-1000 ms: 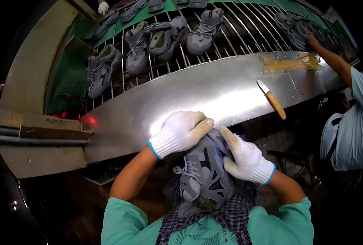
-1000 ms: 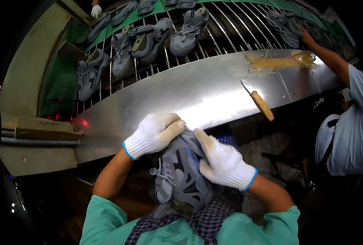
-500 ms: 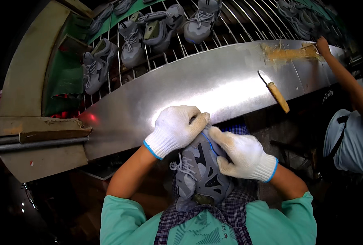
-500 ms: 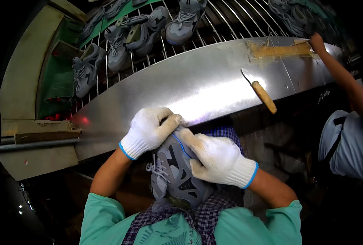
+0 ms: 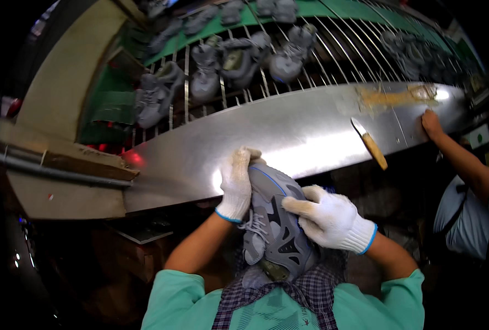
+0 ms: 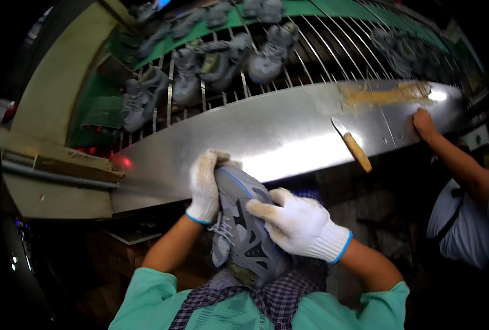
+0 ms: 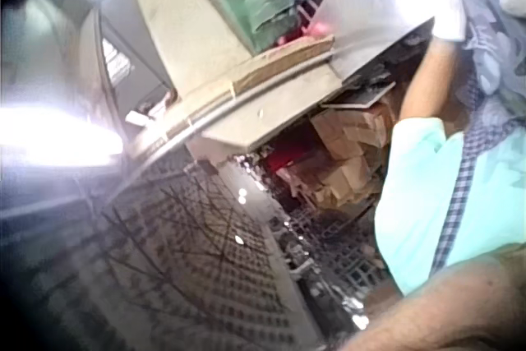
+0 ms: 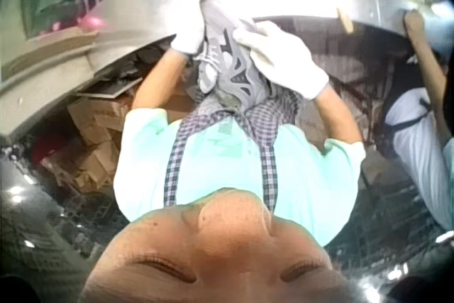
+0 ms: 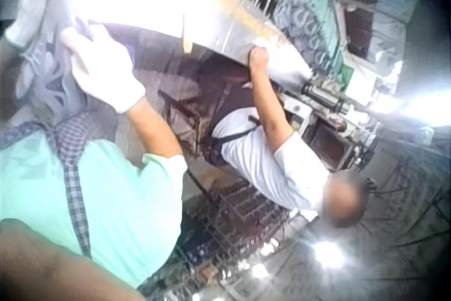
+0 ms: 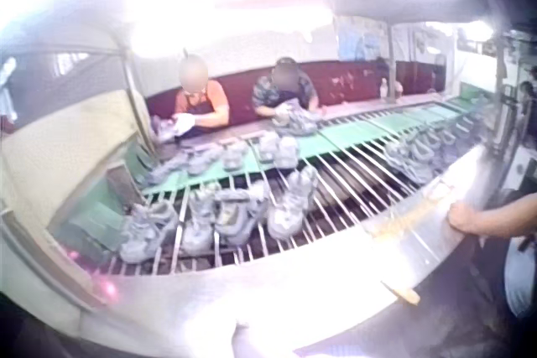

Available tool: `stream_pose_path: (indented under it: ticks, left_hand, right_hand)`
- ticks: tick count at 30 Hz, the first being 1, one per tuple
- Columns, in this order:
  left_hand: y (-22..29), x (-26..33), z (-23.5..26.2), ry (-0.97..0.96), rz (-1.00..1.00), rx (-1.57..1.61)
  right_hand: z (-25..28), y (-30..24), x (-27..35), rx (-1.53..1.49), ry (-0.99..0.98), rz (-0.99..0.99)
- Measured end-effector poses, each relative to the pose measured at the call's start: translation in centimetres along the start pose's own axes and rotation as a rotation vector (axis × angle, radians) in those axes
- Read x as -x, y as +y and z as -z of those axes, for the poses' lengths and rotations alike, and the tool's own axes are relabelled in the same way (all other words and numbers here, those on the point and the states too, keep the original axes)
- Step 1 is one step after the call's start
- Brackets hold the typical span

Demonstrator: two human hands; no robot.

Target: The person picks up and applies adhesive to the soles of shoes using a small knife before pressing the soles onto the shoe bodies and placing them back on a conveyor.

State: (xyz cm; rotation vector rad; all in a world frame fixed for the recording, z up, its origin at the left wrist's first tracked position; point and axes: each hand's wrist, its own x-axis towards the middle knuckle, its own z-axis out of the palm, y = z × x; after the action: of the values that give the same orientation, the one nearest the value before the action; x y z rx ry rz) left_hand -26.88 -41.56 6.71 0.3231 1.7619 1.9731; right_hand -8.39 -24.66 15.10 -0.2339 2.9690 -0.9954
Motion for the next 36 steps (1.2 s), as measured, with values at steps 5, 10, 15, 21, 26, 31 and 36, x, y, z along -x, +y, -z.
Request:
stream_pose_path:
  ticks: [5,10,15,21,26,31,36]
  left_hand:
    - [1.0,1.0,0.7,-0.036,0.207,0.205]
    - [5.6,2.3,0.2,-0.236,0.135,0.19]
    - [7.1,3.5,-0.3,-0.307,0.051,0.086]
    - [7.7,4.3,-1.4,-0.258,0.058,0.051]
    - [8.4,4.4,-1.9,-0.201,0.002,0.14]
    - [8.6,4.5,-0.8,-0.135,0.021,0.511]
    - [2.6,4.1,3.5,-0.254,0.404,0.444]
  right_hand:
    - [-1.5,0.3,-1.5,-0.388,0.231,-0.317]
    - [-0.2,0.0,-3.1,-0.352,0.283,-0.156]
    - [0.4,-0.5,-2.1,-0.297,0.311,0.001]
    - [2.1,-3.0,-2.3,0.148,0.217,-0.031]
    - [5.5,-1.9,-5.5,0.067,-0.108,-0.117]
    - [6.1,-3.6,-6.3,-0.278,-0.034,-0.055]
    - [5.0,-4.8,-4.0,-0.118,0.356,0.142]
